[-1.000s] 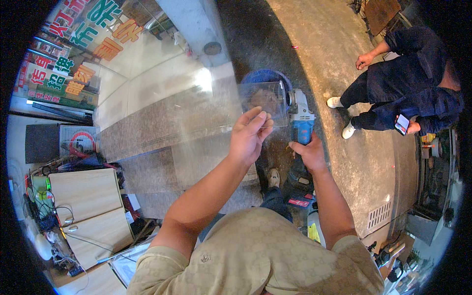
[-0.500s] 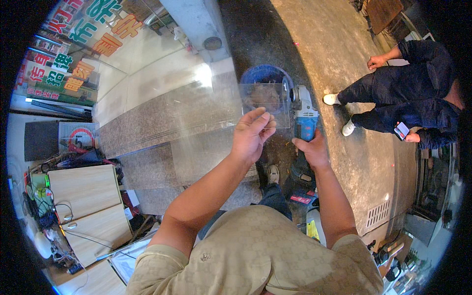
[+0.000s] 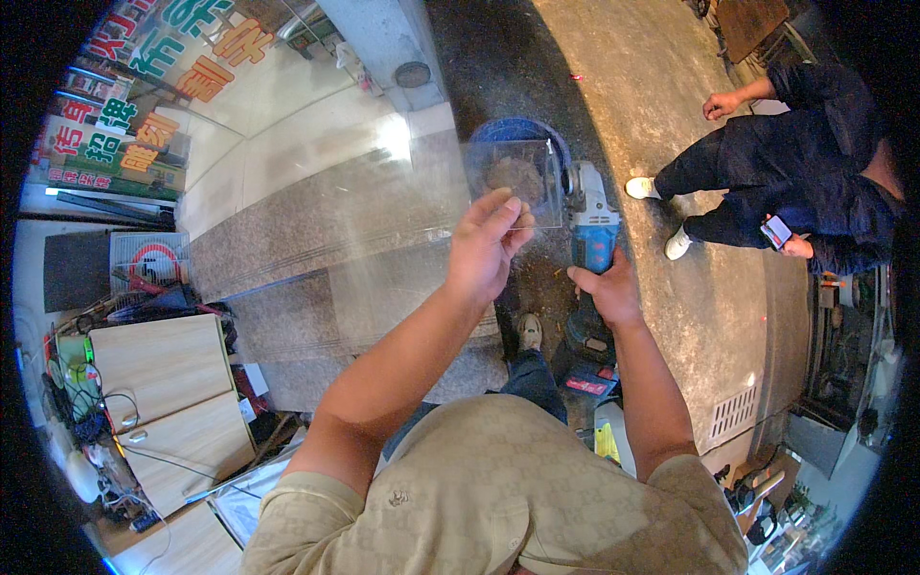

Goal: The person uses a handheld angle grinder to cut a rectangular acrylic sheet on a workbench, then moves to a cutting mat to measure and mark another acrylic sheet with a ruler and marker. The person handles the acrylic pieces and tools throughout.

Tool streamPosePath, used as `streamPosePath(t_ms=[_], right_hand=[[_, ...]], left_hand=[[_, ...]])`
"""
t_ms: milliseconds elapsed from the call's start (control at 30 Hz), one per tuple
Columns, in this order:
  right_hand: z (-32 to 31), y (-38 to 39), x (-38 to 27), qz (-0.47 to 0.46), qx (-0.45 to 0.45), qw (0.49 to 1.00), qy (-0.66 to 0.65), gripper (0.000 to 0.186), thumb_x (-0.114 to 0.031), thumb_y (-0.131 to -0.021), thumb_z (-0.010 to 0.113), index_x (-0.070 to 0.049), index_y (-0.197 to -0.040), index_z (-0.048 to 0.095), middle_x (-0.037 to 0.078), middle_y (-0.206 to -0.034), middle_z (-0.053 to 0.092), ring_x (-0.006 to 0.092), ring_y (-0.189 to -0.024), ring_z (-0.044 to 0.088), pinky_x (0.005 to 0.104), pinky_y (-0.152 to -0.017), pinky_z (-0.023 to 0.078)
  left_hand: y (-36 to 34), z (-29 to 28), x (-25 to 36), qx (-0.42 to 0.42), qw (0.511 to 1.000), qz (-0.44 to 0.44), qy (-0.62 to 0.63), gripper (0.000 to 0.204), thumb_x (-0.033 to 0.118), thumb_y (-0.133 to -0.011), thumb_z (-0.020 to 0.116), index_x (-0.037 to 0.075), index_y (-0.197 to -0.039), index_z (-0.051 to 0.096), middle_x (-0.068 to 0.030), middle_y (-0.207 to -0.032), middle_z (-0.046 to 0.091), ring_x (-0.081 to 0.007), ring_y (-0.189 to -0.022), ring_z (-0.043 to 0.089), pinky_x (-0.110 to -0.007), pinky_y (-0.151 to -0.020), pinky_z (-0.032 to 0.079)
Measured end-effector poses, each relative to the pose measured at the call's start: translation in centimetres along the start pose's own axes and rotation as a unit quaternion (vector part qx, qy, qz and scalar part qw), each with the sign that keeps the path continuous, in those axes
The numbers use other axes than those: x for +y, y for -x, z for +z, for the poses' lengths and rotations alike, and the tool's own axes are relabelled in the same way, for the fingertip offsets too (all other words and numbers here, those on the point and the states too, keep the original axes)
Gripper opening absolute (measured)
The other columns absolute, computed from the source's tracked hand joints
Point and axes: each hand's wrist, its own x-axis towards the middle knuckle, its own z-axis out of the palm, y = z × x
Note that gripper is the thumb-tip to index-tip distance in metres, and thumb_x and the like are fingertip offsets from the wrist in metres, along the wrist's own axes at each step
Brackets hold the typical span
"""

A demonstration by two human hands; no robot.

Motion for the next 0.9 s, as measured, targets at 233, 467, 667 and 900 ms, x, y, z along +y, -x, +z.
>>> streamPosePath(t_ms=[233,467,667,900], right_hand=[[-0.2,0.1,0.5,-0.005,0.0,1.0,0.018,0.069,-0.028,-0.076,0.094,0.001,-0.131,0.066,0.016,-0.116,0.078,0.0286,-0.105,0.074,0.0425,-0.097,0.057],[-0.1,0.8,0.3,-0.007,-0.021,0.999,-0.042,0.066,-0.022,-0.076,0.093,0.0,-0.132,0.066,0.012,-0.114,0.077,0.0241,-0.102,0.072,0.0403,-0.095,0.057],[-0.4,0.8,0.6,0.004,-0.01,1.0,0.013,0.066,-0.021,-0.075,0.093,0.0,-0.132,0.066,0.013,-0.115,0.077,0.0247,-0.102,0.072,0.0404,-0.096,0.057],[-0.2,0.7,0.9,0.002,-0.003,1.0,-0.018,0.061,-0.022,-0.076,0.092,0.0,-0.128,0.068,0.014,-0.113,0.077,0.0257,-0.101,0.073,0.0405,-0.095,0.058]], left_hand=[[-1.1,0.3,0.5,-0.01,1.0,0.009,0.0,0.037,0.016,-0.105,0.075,0.005,-0.136,0.058,-0.0096,-0.113,0.073,-0.0191,-0.099,0.074,-0.03,-0.083,0.065],[-2.1,0.7,0.9,0.005,1.0,0.013,0.0,0.041,0.014,-0.104,0.075,0.002,-0.139,0.058,-0.0105,-0.112,0.074,-0.019,-0.098,0.074,-0.03,-0.084,0.065],[-2.6,0.3,0.5,0.008,1.0,0.008,0.007,0.042,0.012,-0.103,0.076,0.001,-0.139,0.058,-0.011,-0.111,0.074,-0.0188,-0.097,0.074,-0.031,-0.084,0.065],[-1.5,0.1,-0.1,0.001,1.0,-0.026,0.0,0.038,0.011,-0.104,0.075,0.002,-0.137,0.059,-0.0111,-0.109,0.074,-0.0201,-0.095,0.074,-0.033,-0.084,0.064]])
